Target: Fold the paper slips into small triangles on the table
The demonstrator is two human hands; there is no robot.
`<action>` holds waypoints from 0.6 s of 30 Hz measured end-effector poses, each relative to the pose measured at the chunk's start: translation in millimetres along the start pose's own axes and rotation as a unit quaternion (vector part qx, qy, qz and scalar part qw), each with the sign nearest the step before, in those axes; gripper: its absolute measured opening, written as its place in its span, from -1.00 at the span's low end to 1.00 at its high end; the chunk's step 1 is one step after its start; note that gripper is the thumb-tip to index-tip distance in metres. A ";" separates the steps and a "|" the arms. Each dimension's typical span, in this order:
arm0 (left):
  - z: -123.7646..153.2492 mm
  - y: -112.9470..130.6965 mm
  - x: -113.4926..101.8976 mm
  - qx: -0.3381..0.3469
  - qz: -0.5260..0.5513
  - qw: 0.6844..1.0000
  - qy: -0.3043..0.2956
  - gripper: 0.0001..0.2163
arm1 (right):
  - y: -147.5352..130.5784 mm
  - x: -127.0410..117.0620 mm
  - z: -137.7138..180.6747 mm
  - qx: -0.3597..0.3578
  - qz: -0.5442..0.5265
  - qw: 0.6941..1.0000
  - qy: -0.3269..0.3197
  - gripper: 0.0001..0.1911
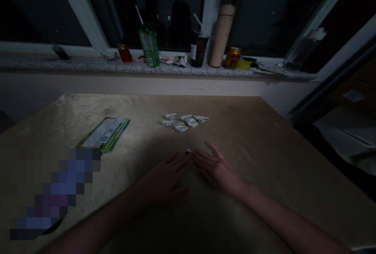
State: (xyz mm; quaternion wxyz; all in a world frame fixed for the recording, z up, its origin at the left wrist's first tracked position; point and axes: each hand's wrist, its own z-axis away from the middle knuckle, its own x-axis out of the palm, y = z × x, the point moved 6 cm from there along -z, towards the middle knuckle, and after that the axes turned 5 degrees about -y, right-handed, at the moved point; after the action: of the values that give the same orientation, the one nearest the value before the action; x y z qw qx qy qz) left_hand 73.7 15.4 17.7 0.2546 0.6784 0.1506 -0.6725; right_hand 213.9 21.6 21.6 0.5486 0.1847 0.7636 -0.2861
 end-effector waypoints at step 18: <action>8.8 -0.2 3.1 -0.005 -0.039 0.999 -0.019 -0.44 | 1.1 -0.8 9.5 0.017 0.004 0.998 -0.056 -0.54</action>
State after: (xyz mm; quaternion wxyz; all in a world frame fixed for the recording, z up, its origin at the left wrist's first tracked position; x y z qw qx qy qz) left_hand 66.4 10.3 14.8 0.2341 0.6576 0.1756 -0.6942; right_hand 221.8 16.5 19.9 0.5885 0.1807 0.7258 -0.3070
